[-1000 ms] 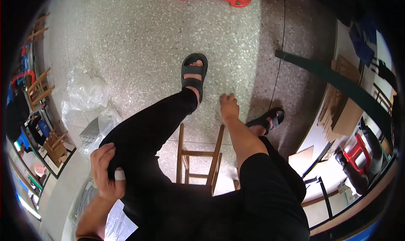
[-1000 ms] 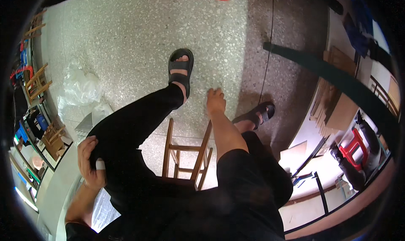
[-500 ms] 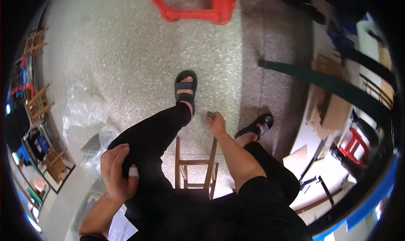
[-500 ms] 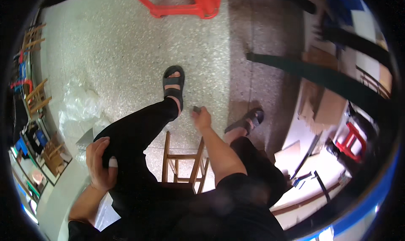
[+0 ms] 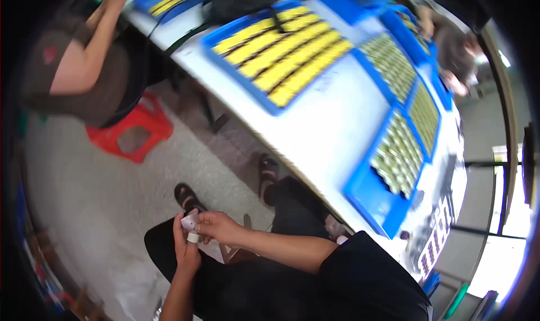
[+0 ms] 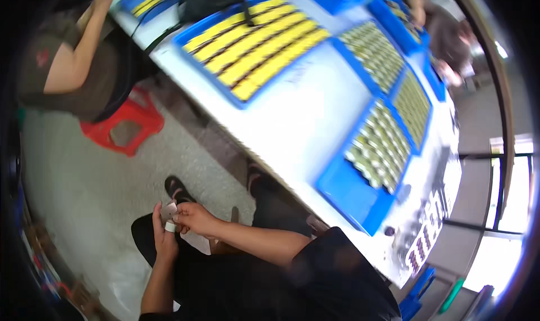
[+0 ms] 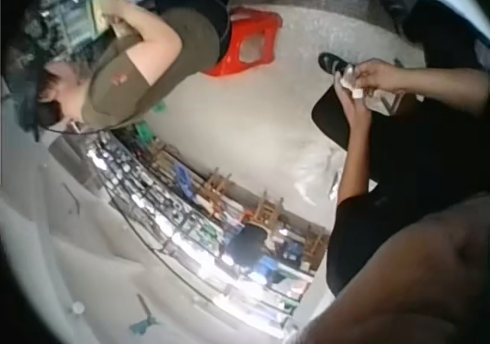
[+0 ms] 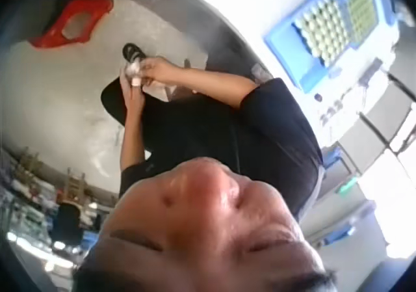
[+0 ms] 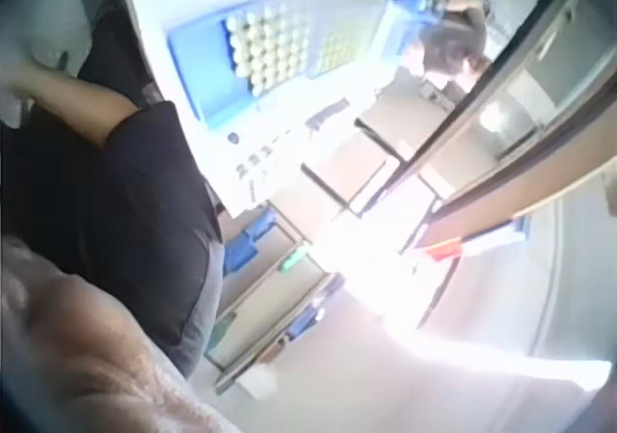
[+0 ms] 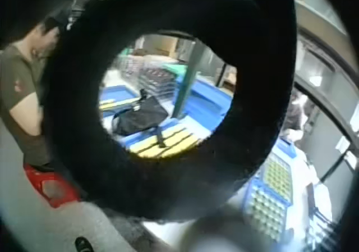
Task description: The person assembles electronic components by picking coils from a plastic tray, taking round pieces from a blue tray, and fitting them together onto a metal piece by hand.
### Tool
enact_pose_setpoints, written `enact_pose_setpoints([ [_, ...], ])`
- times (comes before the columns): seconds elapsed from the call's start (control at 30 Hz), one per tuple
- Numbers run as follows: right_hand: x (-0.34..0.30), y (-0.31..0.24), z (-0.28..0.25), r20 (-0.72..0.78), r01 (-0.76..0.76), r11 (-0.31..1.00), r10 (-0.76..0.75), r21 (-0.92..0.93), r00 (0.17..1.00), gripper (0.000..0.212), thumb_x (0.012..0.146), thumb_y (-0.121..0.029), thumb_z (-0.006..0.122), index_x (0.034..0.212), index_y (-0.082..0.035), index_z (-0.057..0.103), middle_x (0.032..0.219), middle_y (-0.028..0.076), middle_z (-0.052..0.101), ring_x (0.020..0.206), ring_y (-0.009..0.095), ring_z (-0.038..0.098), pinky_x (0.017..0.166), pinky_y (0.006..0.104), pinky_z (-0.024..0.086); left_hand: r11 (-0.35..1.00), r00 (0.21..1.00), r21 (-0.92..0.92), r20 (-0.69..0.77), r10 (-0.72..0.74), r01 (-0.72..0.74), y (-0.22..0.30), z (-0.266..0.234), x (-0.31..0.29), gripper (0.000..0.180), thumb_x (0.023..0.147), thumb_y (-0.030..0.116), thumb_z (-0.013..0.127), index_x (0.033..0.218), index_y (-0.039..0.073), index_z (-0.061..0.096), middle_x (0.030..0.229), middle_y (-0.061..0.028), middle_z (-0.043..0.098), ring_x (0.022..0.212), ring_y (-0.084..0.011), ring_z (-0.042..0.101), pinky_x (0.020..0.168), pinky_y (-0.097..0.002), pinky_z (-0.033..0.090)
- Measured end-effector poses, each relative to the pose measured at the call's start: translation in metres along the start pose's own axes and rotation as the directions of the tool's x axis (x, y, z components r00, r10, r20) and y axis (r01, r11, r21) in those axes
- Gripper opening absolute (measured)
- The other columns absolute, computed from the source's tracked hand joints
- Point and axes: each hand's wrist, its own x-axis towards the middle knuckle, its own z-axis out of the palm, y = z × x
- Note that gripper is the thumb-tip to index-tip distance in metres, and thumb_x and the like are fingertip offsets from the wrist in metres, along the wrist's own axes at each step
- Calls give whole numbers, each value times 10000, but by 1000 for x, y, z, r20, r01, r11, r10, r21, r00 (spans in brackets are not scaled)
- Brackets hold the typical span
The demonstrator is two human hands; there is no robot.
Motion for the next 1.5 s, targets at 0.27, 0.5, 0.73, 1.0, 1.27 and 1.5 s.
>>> enact_pose_setpoints([
  [0.27,-200,-77,1,-105,89,366,-478,-927,872,159,943,-115,621,1059,-8,643,869,90,691,684,229,633,627,338,499,917,936,-370,353,-10,149,59,114,-43,446,1020,148,408,1453,59,351,1259,-195,618,907,-239,601,726,-289,497],
  [0.5,-395,-115,-43,-109,-45,104,-986,-994,123,226,807,21,708,1032,6,691,881,105,689,719,251,636,652,339,517,892,852,-360,521,-52,274,133,171,-59,468,1050,245,391,1480,61,383,1139,-169,638,776,-228,600,576,-271,484],
  [0.73,-469,-77,-97,-256,-578,318,-948,-751,-189,361,804,16,693,1160,-11,641,1065,134,648,878,261,623,781,347,507,857,625,-366,778,67,363,153,223,-56,534,1059,318,387,1527,64,360,1130,-158,621,800,-242,598,565,-271,493],
  [1.0,-481,-56,-134,-379,-327,439,-896,-836,-233,421,817,50,679,1226,16,588,1079,109,640,894,225,619,790,310,502,918,488,-244,871,64,314,164,266,-76,525,1058,199,436,1554,84,310,1320,-198,513,1225,-406,552,868,-373,565],
  [1.27,-442,-67,-40,-572,774,479,-798,-414,188,390,852,126,638,1226,46,561,1088,129,628,887,172,611,782,237,504,878,261,-234,957,131,418,159,288,-82,551,1040,190,527,1545,98,327,1400,-185,482,1285,-408,521,1014,-423,514],
  [1.5,-415,-53,-21,-436,762,320,-898,-562,56,379,858,104,655,1220,19,587,1107,112,649,914,187,640,818,265,534,877,219,-160,974,64,454,159,292,-110,597,1018,216,592,1544,97,339,1417,-166,493,1238,-316,559,993,-361,512],
])
